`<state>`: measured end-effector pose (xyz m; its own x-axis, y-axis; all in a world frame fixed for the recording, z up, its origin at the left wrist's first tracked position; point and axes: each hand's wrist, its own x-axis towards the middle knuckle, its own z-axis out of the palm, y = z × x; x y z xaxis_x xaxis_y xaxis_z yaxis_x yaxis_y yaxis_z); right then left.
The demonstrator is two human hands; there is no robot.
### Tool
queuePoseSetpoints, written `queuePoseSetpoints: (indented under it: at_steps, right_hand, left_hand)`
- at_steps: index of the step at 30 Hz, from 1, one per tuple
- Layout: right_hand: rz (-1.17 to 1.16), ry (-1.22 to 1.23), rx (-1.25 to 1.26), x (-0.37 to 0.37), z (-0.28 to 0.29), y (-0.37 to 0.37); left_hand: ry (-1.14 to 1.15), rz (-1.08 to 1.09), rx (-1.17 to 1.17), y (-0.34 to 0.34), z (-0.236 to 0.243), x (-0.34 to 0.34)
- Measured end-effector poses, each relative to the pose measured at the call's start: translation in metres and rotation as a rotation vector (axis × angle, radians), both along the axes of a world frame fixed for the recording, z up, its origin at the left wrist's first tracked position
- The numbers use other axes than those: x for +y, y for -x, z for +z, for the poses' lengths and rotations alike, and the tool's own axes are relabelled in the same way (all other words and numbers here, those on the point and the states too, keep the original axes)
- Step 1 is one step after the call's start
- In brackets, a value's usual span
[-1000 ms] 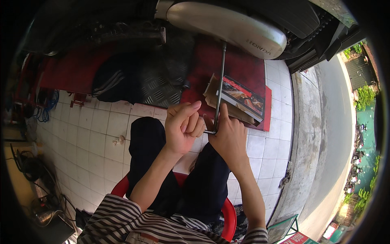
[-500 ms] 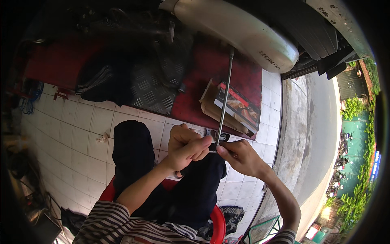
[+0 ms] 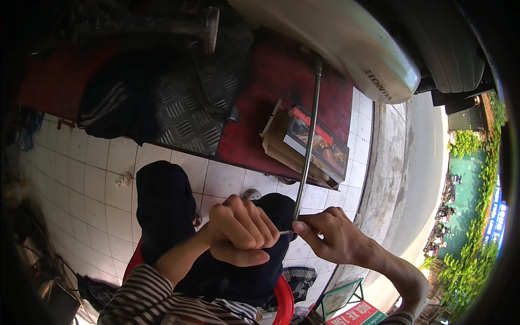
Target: The person uses a T-handle socket wrench to unscrew several bolts from the side panel of a scooter while sitting on a chair.
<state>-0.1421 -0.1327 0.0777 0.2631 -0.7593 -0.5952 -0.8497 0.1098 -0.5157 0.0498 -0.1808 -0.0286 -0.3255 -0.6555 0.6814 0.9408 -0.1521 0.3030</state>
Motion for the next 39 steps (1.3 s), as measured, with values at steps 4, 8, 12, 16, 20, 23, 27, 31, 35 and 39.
queuePoseSetpoints:
  at_steps: [4,8,12,16,20,23,27,31,35,39]
  right_hand:
    - [0.001,-0.183,0.004,-0.008,0.004,0.001]
    - [-0.003,-0.244,-0.005,-0.019,0.006,-0.006]
    - [-0.056,-0.165,0.011,-0.014,0.004,-0.009]
    - [-0.098,-0.228,0.131,-0.016,0.005,-0.014]
    - [-0.145,-0.280,0.163,-0.017,0.006,-0.017]
    - [-0.151,-0.310,0.181,-0.018,0.006,-0.018]
    - [-0.144,-0.336,0.153,-0.020,0.008,-0.017]
    - [-0.124,-0.325,0.151,-0.014,0.002,-0.015]
    - [-0.185,-0.203,0.091,-0.004,-0.003,-0.012]
    - [-0.167,0.314,-0.053,0.017,-0.014,-0.022]
  left_hand:
    - [-0.031,-0.030,0.051,0.002,-0.001,0.000]
    - [-0.056,-0.032,0.049,0.002,-0.001,0.001]
    - [-0.064,-0.067,0.046,0.003,-0.001,-0.001]
    - [-0.099,-0.092,0.050,0.001,-0.005,-0.001]
    - [-0.126,-0.117,0.039,-0.002,-0.005,-0.001]
    - [-0.168,-0.133,0.049,-0.001,-0.006,0.003]
    - [-0.218,-0.117,0.009,-0.002,-0.004,0.007]
    - [-0.159,-0.091,-0.070,-0.009,0.001,0.010]
    - [-0.247,-0.051,-0.156,-0.014,-0.003,0.022]
    - [-0.274,-0.038,-0.216,-0.017,-0.002,0.023]
